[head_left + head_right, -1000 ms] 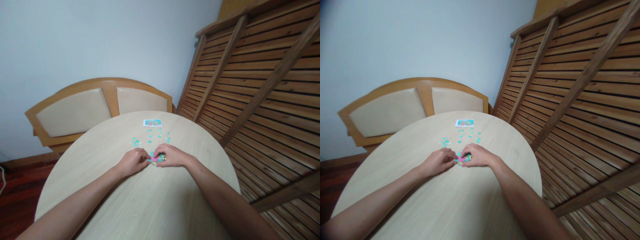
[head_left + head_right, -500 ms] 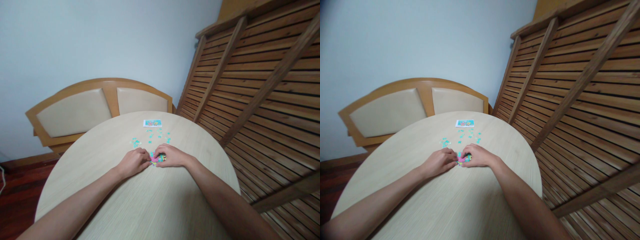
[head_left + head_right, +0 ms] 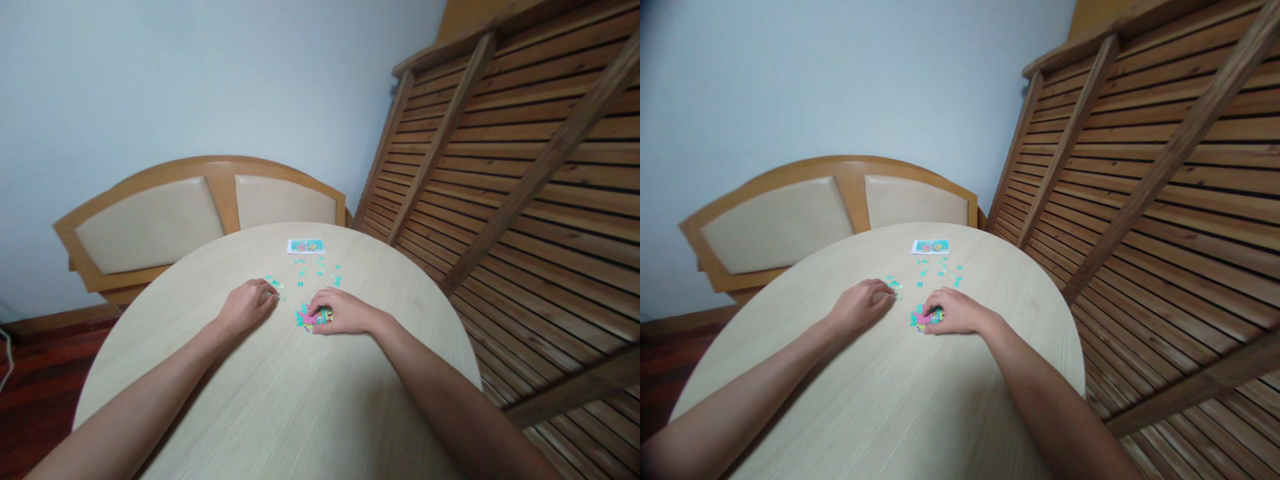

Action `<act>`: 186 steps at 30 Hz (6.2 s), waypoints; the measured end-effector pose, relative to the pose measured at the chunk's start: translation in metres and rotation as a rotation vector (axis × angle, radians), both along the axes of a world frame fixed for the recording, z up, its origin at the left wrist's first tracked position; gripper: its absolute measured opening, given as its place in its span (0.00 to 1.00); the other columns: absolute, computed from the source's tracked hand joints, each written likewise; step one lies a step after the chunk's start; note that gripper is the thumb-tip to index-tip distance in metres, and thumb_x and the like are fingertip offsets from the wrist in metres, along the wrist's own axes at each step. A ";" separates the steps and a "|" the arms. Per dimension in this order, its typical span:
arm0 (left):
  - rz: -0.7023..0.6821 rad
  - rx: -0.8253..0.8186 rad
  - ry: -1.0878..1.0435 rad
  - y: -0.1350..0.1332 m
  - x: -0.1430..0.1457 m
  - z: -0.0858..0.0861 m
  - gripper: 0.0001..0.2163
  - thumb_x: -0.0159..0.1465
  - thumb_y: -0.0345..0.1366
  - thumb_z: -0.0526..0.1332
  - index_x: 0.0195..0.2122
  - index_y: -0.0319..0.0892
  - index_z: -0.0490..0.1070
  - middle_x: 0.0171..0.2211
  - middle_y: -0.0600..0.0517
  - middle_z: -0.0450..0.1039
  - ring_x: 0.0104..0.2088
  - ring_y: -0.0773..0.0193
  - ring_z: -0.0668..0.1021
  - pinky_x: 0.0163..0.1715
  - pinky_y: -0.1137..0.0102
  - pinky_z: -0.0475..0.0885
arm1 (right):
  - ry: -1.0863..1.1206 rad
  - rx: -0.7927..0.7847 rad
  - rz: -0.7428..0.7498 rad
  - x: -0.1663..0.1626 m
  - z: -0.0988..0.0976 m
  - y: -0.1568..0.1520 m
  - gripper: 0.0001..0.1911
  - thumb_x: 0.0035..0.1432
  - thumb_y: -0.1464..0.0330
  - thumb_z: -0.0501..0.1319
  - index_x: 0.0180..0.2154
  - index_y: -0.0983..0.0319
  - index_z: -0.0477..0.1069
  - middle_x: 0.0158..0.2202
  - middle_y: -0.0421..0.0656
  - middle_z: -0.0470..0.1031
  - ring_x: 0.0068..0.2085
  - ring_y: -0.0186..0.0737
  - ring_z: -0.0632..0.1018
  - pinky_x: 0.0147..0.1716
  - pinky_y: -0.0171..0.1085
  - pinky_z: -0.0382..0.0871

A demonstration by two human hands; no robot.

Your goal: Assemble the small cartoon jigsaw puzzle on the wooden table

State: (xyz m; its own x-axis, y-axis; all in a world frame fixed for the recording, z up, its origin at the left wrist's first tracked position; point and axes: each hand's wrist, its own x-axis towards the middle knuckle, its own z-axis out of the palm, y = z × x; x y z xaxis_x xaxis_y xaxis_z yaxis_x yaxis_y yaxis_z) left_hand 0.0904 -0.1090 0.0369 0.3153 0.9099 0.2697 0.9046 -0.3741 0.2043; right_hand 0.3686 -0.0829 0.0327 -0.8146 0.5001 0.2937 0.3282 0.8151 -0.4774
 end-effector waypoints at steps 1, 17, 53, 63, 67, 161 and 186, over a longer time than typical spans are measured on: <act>0.062 0.009 0.000 0.004 -0.006 -0.002 0.15 0.68 0.43 0.53 0.43 0.43 0.78 0.46 0.47 0.78 0.45 0.54 0.78 0.45 0.65 0.72 | 0.001 -0.003 0.001 0.000 0.000 0.000 0.15 0.52 0.61 0.71 0.41 0.59 0.78 0.41 0.44 0.80 0.45 0.43 0.77 0.50 0.41 0.67; -0.071 0.025 -0.033 0.023 -0.014 -0.026 0.19 0.68 0.39 0.52 0.56 0.38 0.71 0.55 0.41 0.74 0.56 0.51 0.74 0.59 0.57 0.67 | 0.012 -0.001 -0.001 0.000 0.000 0.000 0.15 0.52 0.61 0.71 0.41 0.59 0.78 0.41 0.44 0.80 0.45 0.43 0.77 0.50 0.41 0.67; -0.003 -0.100 -0.132 0.039 -0.029 -0.033 0.27 0.60 0.32 0.51 0.61 0.34 0.66 0.60 0.42 0.70 0.59 0.51 0.73 0.62 0.60 0.65 | 0.006 0.000 -0.003 0.000 -0.001 0.000 0.14 0.53 0.62 0.70 0.41 0.60 0.79 0.41 0.44 0.80 0.45 0.42 0.77 0.50 0.40 0.67; -0.053 -0.147 -0.441 0.034 -0.027 -0.033 0.24 0.61 0.35 0.52 0.58 0.36 0.64 0.52 0.42 0.76 0.49 0.55 0.79 0.51 0.61 0.73 | -0.002 -0.002 -0.006 0.000 0.000 -0.001 0.13 0.54 0.62 0.70 0.41 0.60 0.79 0.41 0.44 0.80 0.45 0.42 0.77 0.50 0.39 0.67; 0.032 -0.105 -0.353 0.033 -0.025 -0.033 0.22 0.63 0.39 0.55 0.57 0.37 0.66 0.50 0.43 0.78 0.47 0.53 0.79 0.51 0.59 0.72 | 0.000 -0.006 -0.006 0.000 0.001 -0.002 0.13 0.53 0.63 0.70 0.41 0.60 0.78 0.41 0.43 0.80 0.45 0.42 0.77 0.51 0.39 0.66; -0.022 -0.059 -0.297 0.011 0.017 -0.028 0.16 0.61 0.40 0.63 0.50 0.44 0.70 0.39 0.49 0.80 0.41 0.53 0.80 0.44 0.60 0.72 | -0.063 -0.054 -0.263 0.028 0.001 0.017 0.22 0.49 0.81 0.55 0.42 0.63 0.79 0.41 0.44 0.81 0.40 0.39 0.78 0.41 0.34 0.69; -0.210 -0.315 -1.068 -0.016 0.060 -0.022 0.19 0.58 0.42 0.70 0.46 0.39 0.70 0.38 0.50 0.74 0.32 0.67 0.78 0.38 0.69 0.75 | 0.191 -0.284 -0.184 -0.001 0.016 -0.006 0.13 0.63 0.63 0.60 0.36 0.65 0.77 0.31 0.42 0.77 0.32 0.35 0.72 0.34 0.33 0.64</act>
